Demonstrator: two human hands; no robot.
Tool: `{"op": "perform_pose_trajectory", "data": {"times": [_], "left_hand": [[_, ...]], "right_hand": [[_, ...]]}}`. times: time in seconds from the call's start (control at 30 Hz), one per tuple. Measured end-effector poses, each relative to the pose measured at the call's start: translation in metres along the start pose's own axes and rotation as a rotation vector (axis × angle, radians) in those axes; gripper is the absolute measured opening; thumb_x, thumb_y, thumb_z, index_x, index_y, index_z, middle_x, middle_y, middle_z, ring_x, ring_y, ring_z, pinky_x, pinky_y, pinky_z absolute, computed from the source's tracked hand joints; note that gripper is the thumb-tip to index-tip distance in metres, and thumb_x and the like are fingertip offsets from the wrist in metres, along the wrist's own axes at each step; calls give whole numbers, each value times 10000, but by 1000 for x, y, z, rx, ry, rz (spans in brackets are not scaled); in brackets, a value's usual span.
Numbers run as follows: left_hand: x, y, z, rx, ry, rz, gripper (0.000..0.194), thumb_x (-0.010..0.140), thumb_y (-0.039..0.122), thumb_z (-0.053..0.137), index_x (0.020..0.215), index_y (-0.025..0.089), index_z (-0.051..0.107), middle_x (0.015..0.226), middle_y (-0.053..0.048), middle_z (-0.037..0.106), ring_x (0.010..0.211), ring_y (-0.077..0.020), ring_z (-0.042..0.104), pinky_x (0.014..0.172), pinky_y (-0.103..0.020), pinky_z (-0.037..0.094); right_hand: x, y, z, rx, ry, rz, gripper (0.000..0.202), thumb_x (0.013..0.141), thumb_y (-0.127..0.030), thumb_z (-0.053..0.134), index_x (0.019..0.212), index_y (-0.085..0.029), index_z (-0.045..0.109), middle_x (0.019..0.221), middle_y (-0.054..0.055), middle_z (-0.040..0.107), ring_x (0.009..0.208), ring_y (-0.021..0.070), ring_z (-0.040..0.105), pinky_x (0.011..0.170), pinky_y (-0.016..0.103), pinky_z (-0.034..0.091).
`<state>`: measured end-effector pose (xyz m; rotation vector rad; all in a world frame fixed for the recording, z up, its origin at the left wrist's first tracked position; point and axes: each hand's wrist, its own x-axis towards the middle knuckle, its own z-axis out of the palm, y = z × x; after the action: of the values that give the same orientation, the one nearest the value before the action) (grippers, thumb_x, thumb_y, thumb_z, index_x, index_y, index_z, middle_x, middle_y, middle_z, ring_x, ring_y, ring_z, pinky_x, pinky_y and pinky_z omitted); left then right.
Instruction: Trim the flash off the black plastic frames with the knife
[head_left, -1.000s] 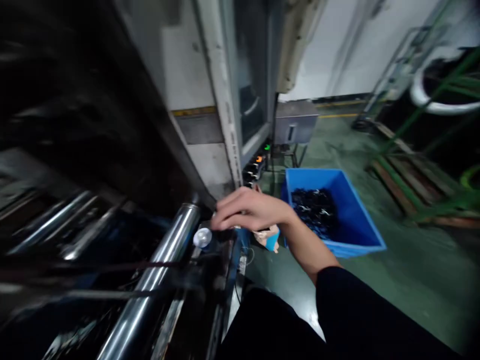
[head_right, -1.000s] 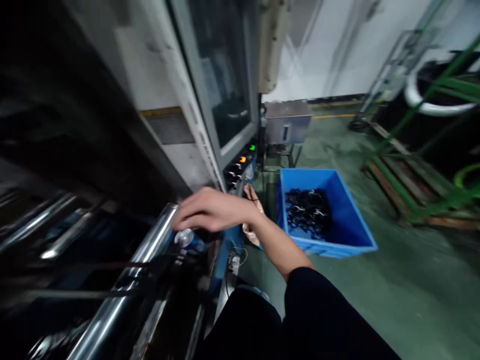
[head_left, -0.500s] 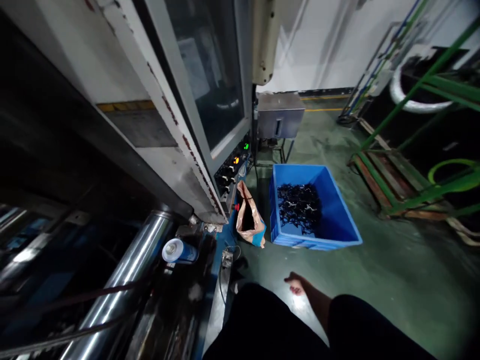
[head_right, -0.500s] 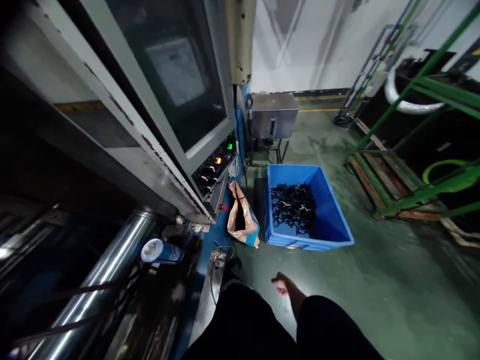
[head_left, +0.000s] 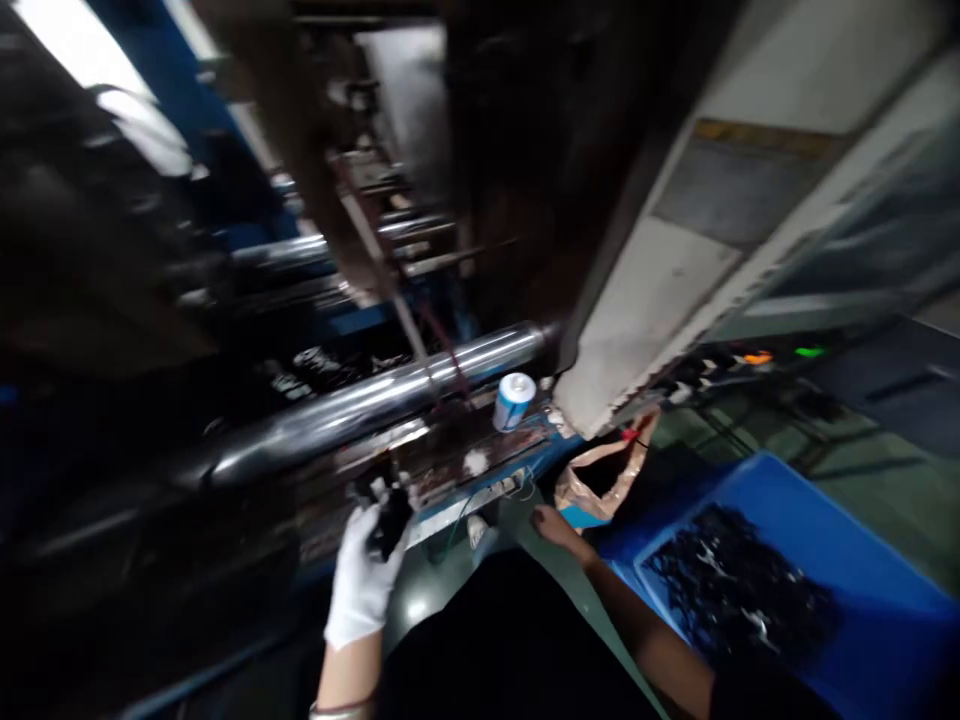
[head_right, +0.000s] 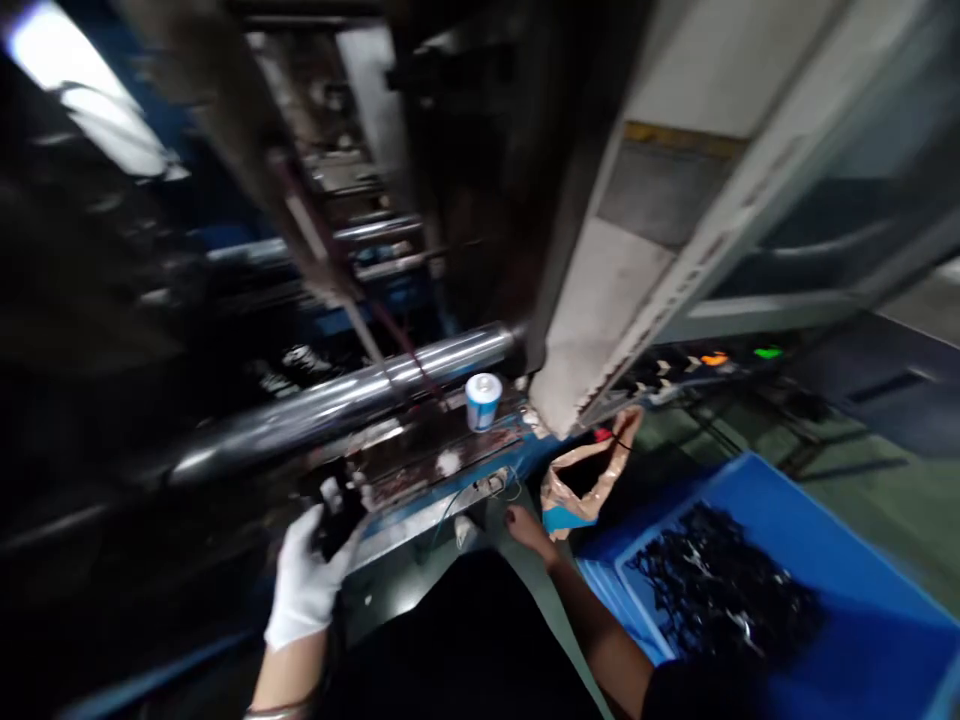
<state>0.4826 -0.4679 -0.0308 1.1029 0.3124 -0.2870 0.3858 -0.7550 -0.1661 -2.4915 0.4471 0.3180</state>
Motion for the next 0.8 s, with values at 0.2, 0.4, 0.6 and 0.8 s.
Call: {"op": "perform_pose_trajectory", "data": {"times": [0.2, 0.4, 0.6, 0.8], "left_hand": [[-104, -4, -76, 100, -37, 263, 802, 579, 312, 939, 1308, 277, 604, 1360, -79, 626, 1302, -350, 586, 1153, -531, 475], [-198, 23, -181, 304, 2, 656, 853, 598, 442, 931, 1338, 255, 553, 1376, -127, 551, 1285, -370, 561, 1117, -541, 480], [-253, 14, -232, 251, 21, 782, 804, 655, 371, 904, 1364, 249, 544, 1366, -128, 565, 1271, -350, 571, 1117, -541, 480], [-265, 15, -249, 219, -22, 838, 788, 644, 425, 890, 1335, 222, 571, 1335, -124, 584, 1259, -352, 583, 1137, -539, 467]], "right_hand": [[-12, -95, 40, 270, -187, -442, 334, 995, -418, 420, 887, -212, 660, 717, 41, 693, 613, 177, 657, 560, 276, 548], [-48, -228, 76, 426, -361, -664, 495, 966, -569, 516, 1160, -140, 669, 996, 130, 756, 825, 193, 722, 785, 344, 605], [-127, -303, 76, 453, -478, -894, 324, 985, -442, 606, 1116, -169, 722, 996, 81, 760, 863, 175, 734, 814, 315, 610], [-164, -306, 60, 382, -472, -989, 210, 993, -337, 619, 1085, -199, 747, 963, 53, 757, 862, 176, 741, 790, 305, 626]]}}
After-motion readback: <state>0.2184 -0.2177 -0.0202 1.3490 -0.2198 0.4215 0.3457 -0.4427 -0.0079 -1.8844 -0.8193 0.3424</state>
